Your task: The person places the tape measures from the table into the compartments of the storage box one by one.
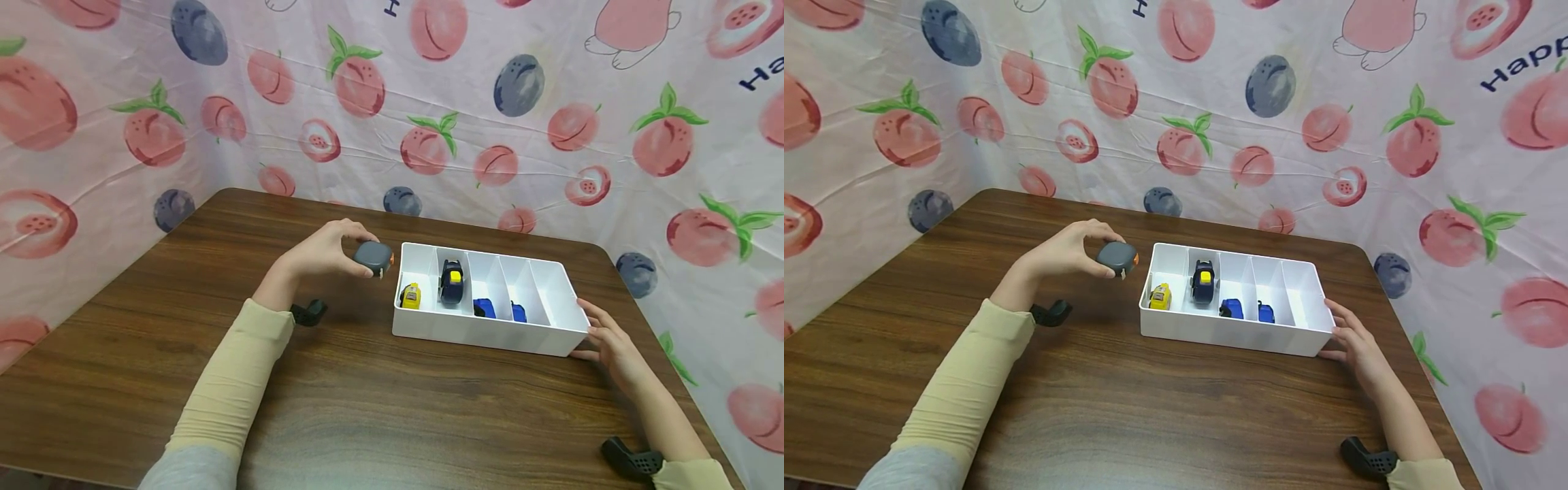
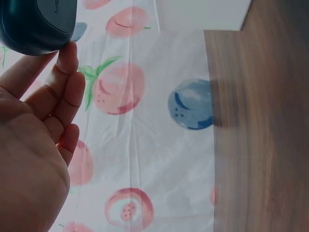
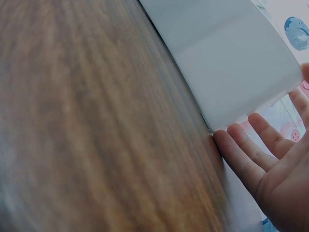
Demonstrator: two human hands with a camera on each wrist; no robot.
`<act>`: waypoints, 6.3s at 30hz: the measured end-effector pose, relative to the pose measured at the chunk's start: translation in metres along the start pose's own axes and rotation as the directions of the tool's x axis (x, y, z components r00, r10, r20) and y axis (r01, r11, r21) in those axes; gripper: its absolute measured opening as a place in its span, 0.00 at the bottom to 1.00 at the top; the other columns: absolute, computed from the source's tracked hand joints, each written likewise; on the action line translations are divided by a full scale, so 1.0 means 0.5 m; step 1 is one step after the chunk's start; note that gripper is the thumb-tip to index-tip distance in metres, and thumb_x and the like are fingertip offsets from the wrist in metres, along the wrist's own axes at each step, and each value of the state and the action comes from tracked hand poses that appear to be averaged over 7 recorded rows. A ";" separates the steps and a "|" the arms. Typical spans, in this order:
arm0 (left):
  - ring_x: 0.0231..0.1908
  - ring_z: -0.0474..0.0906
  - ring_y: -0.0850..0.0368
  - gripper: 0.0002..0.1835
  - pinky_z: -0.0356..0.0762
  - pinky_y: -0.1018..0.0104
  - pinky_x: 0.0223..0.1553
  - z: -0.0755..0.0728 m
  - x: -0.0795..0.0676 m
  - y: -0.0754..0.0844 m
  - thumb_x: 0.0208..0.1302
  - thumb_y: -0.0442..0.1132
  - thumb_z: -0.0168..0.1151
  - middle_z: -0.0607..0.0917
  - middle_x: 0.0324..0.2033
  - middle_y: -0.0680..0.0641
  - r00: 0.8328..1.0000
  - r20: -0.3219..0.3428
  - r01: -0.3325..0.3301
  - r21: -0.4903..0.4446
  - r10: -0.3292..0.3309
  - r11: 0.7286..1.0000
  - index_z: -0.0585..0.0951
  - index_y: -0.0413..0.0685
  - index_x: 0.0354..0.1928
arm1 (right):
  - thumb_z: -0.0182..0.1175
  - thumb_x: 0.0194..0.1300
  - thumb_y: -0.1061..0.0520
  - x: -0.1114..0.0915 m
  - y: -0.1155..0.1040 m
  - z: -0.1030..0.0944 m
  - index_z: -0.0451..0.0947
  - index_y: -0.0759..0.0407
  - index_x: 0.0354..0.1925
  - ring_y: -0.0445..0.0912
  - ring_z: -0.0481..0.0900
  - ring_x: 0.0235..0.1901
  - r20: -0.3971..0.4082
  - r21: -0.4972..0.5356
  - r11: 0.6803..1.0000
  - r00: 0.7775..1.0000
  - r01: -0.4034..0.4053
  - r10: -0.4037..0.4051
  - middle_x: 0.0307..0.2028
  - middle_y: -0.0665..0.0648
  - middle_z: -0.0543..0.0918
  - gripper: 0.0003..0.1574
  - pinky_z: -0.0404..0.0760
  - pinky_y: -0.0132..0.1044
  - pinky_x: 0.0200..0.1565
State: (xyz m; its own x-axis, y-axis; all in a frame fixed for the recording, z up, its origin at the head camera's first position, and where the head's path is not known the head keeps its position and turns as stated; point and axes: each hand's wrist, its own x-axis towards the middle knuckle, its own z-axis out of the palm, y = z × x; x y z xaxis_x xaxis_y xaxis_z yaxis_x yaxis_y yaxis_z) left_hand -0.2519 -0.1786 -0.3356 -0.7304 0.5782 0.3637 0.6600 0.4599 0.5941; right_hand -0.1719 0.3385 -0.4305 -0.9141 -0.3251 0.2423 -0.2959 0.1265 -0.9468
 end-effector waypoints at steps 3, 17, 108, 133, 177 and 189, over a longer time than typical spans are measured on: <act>0.45 0.69 0.50 0.26 0.67 0.53 0.46 0.003 0.008 0.011 0.43 0.41 0.78 0.81 0.39 0.49 1.000 -0.002 0.012 -0.023 -0.012 1.000 0.84 0.44 0.48 | 0.35 0.76 0.60 0.001 0.000 -0.003 0.52 0.52 0.73 0.38 0.76 0.49 0.002 -0.002 1.000 1.000 0.001 -0.001 0.57 0.47 0.68 0.30 0.80 0.40 0.41; 0.44 0.70 0.56 0.25 0.69 0.55 0.45 0.039 0.055 0.040 0.44 0.47 0.77 0.82 0.38 0.55 1.000 -0.029 -0.006 0.001 0.006 1.000 0.85 0.49 0.47 | 0.35 0.76 0.60 0.008 0.003 -0.013 0.54 0.50 0.73 0.38 0.76 0.50 0.011 0.001 1.000 1.000 0.014 -0.014 0.57 0.47 0.68 0.29 0.80 0.40 0.41; 0.39 0.65 0.64 0.28 0.55 0.67 0.48 0.324 0.271 0.248 0.43 0.59 0.75 0.76 0.30 0.61 0.999 -0.043 -0.011 0.117 0.016 0.993 0.86 0.54 0.47 | 0.36 0.76 0.60 0.020 -0.003 -0.007 0.52 0.51 0.73 0.38 0.76 0.49 -0.013 0.008 1.000 1.000 -0.018 0.018 0.56 0.47 0.68 0.30 0.80 0.40 0.41; 0.37 0.65 0.66 0.27 0.57 0.69 0.45 0.389 0.296 0.255 0.43 0.61 0.75 0.78 0.31 0.65 0.998 -0.034 0.054 0.140 -0.050 0.989 0.86 0.57 0.45 | 0.36 0.76 0.61 0.021 -0.006 -0.006 0.56 0.46 0.72 0.38 0.76 0.49 -0.007 0.020 1.000 1.000 -0.005 0.005 0.56 0.44 0.69 0.29 0.80 0.39 0.41; 0.35 0.65 0.66 0.17 0.56 0.67 0.52 0.441 0.342 0.278 0.43 0.64 0.72 0.76 0.21 0.67 0.996 0.033 0.065 0.324 -0.080 0.944 0.84 0.63 0.27 | 0.35 0.76 0.62 0.020 -0.002 -0.006 0.60 0.42 0.69 0.39 0.76 0.49 0.006 0.041 0.999 0.999 0.031 -0.032 0.55 0.45 0.71 0.28 0.80 0.40 0.41; 0.32 0.65 0.67 0.21 0.58 0.68 0.49 0.466 0.342 0.269 0.40 0.66 0.73 0.77 0.23 0.68 0.997 0.021 0.067 0.361 -0.080 0.930 0.87 0.63 0.34 | 0.35 0.76 0.62 0.021 -0.001 -0.006 0.58 0.44 0.70 0.38 0.76 0.50 0.020 0.048 0.998 0.999 0.035 -0.036 0.56 0.44 0.71 0.29 0.80 0.40 0.41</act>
State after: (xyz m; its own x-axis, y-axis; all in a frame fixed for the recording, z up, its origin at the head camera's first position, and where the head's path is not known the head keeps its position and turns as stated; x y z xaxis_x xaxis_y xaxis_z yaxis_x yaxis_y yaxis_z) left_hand -0.2473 0.1392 -0.3608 -0.7771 0.5534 0.2998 0.6283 0.7099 0.3182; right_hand -0.1822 0.3382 -0.4271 -0.8970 -0.3484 0.2719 -0.3142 0.0702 -0.9467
